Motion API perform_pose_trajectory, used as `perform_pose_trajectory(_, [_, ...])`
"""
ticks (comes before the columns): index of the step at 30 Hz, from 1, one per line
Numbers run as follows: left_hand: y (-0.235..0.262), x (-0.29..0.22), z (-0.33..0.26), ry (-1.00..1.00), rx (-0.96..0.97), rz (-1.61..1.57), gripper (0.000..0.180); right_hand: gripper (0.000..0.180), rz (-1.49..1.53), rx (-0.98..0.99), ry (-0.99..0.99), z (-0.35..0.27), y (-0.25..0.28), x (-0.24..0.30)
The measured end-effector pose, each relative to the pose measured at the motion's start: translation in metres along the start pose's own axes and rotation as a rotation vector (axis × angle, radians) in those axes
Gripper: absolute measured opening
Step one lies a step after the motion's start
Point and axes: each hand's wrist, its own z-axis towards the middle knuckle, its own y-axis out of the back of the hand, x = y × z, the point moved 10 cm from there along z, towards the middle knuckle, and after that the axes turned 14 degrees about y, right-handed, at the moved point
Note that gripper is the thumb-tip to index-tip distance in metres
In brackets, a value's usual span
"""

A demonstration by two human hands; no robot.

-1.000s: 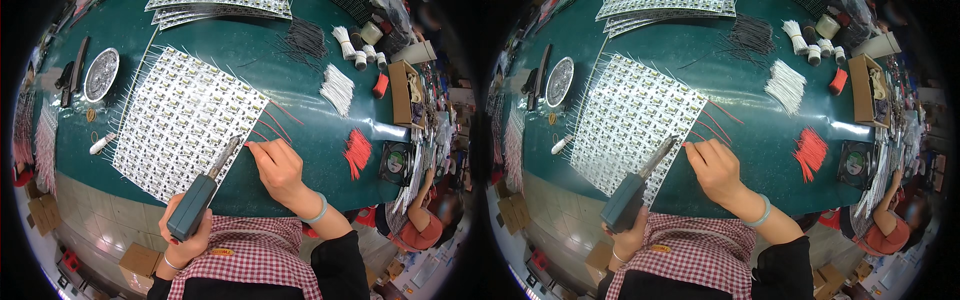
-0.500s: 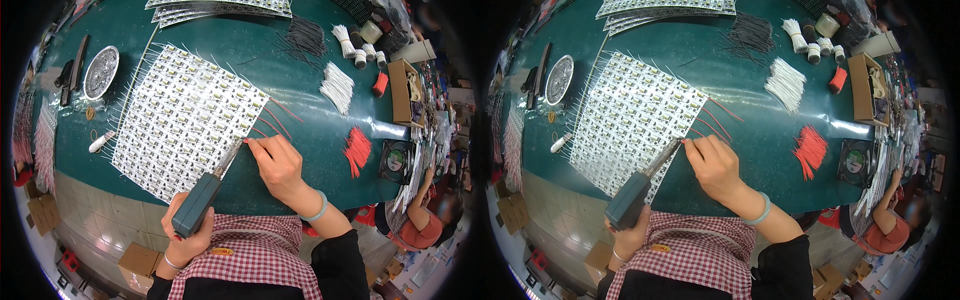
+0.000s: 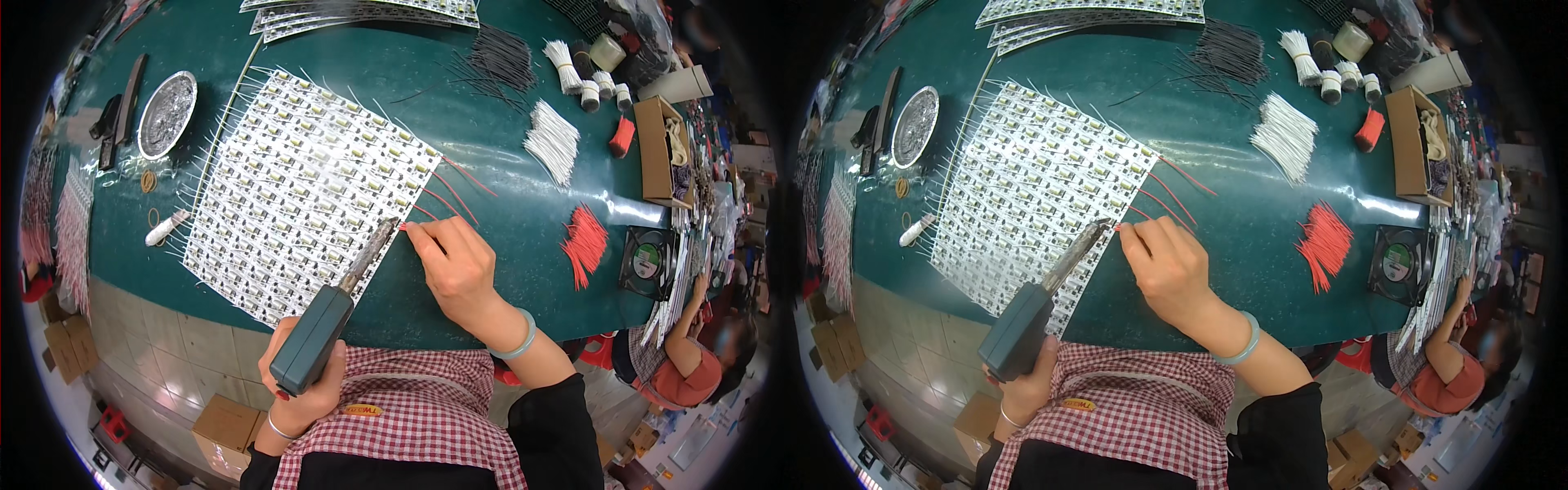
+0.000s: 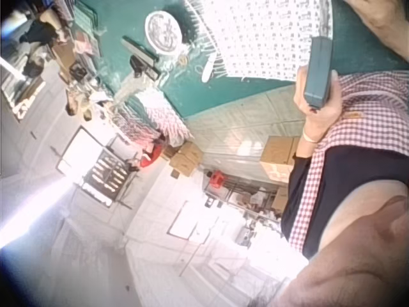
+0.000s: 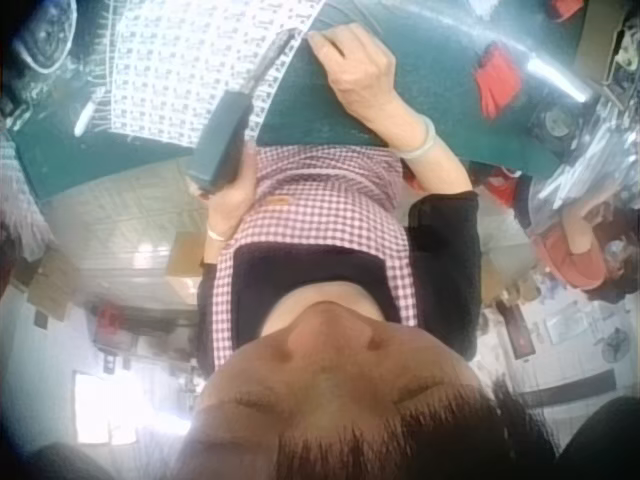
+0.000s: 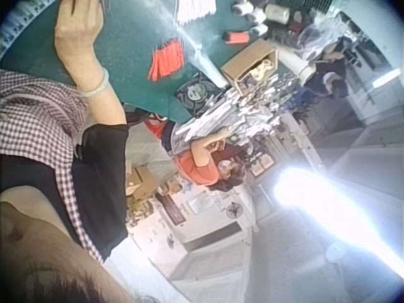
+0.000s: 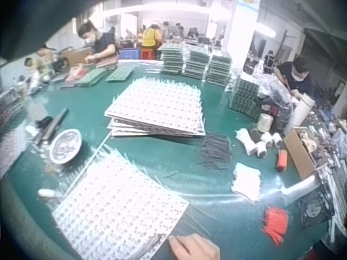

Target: The person uses a soldering iron to attach red and white wires to a grid of LED modules on a circuit board. They repeatedly pick wires from piles on the table, position them on the board, and apply the soldering iron to secure the connections.

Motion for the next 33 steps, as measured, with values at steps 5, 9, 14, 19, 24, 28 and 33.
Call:
perform_pose_trajectory(5, [0.002, -0.002, -0.001, -0.012, -0.011, -0.008, 0.026, 0.026, -0.02, -0.038, 0.019, 0.0, 0.003, 0.002])
perform_pose_trajectory(9, [0.005, -0.004, -0.003, -0.018, -0.012, -0.002, 0.026, 0.025, -0.017, -0.094, 0.034, -0.003, 0.011, 0.013])
perform_pose_trajectory(14, [0.009, -0.004, -0.007, -0.012, -0.016, -0.008, 0.025, 0.024, 0.048, -0.039, -0.044, -0.006, 0.005, 0.019])
perform_pose_trajectory(19, [0.008, -0.002, -0.009, -0.019, -0.004, 0.001, 0.024, 0.025, 0.042, -0.015, -0.051, -0.006, 0.003, 0.018])
perform_pose_trajectory(24, [0.008, -0.004, -0.009, -0.037, -0.001, -0.005, 0.024, 0.023, 0.015, -0.018, 0.007, -0.007, -0.002, 0.019])
perform_pose_trajectory(28, [0.006, -0.002, -0.009, -0.022, 0.005, -0.022, 0.024, 0.023, 0.009, -0.019, 0.004, -0.007, -0.001, 0.02])
perform_pose_trajectory(33, [0.005, 0.0, -0.009, 0.004, -0.001, -0.04, 0.023, 0.022, -0.003, -0.018, 0.007, -0.005, -0.001, 0.021])
